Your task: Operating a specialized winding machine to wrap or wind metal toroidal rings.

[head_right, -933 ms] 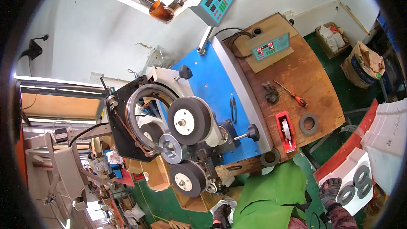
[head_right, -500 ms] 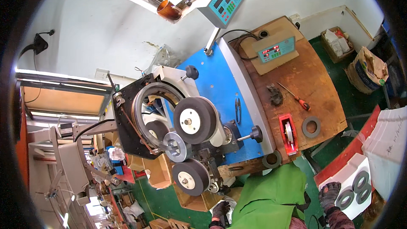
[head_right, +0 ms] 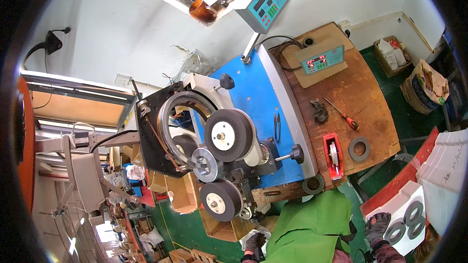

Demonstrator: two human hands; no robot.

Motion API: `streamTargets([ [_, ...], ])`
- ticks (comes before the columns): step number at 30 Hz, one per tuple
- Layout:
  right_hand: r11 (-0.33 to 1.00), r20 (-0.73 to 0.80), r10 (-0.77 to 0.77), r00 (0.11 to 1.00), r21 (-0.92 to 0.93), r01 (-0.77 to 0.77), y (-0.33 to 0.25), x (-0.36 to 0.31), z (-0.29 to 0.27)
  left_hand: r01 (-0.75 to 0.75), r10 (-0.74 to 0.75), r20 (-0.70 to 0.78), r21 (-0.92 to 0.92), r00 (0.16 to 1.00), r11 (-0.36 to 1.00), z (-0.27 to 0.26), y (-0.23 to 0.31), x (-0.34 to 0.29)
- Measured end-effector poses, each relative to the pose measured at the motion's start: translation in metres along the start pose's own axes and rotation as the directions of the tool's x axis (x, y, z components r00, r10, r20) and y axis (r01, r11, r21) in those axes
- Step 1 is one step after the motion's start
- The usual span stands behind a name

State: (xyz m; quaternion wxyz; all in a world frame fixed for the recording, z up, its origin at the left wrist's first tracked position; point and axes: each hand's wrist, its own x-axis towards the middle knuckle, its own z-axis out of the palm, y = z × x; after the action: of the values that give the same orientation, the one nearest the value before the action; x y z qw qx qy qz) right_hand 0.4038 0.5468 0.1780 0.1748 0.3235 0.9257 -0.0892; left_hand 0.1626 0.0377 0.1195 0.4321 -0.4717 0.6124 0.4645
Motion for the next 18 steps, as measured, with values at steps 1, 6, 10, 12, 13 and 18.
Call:
streamTargets([
  [1,1.000,-0.002,-0.001,1.000,0.000,0.001,-0.001,0.001,-0.002,0.001,-0.001,-0.018,0.004,1.000,1.000,0.001,0.000,0.001],
  [6,1.000,0.006,-0.005,1.000,-0.012,0.005,0.006,0.001,0.011,-0.012,0.010,-0.058,-0.019,0.998,1.000,0.003,-0.007,0.003],
  [10,1.000,0.019,-0.028,0.999,0.001,0.028,0.007,-0.002,0.008,-0.044,0.042,-0.052,-0.041,0.998,0.998,0.014,-0.002,-0.007],
  [12,0.999,0.040,-0.009,0.999,-0.052,0.012,0.006,-0.005,0.006,-0.044,0.042,-0.054,-0.044,0.998,0.998,0.015,0.000,-0.007],
  [13,0.998,0.041,-0.010,0.999,-0.055,0.012,0.008,-0.005,0.006,-0.035,0.034,-0.045,-0.016,0.998,0.999,0.016,0.000,-0.007],
  [18,0.998,0.034,-0.048,0.998,0.044,0.047,0.010,-0.001,0.019,-0.024,0.022,-0.048,-0.050,0.999,0.998,0.009,-0.003,-0.014],
])
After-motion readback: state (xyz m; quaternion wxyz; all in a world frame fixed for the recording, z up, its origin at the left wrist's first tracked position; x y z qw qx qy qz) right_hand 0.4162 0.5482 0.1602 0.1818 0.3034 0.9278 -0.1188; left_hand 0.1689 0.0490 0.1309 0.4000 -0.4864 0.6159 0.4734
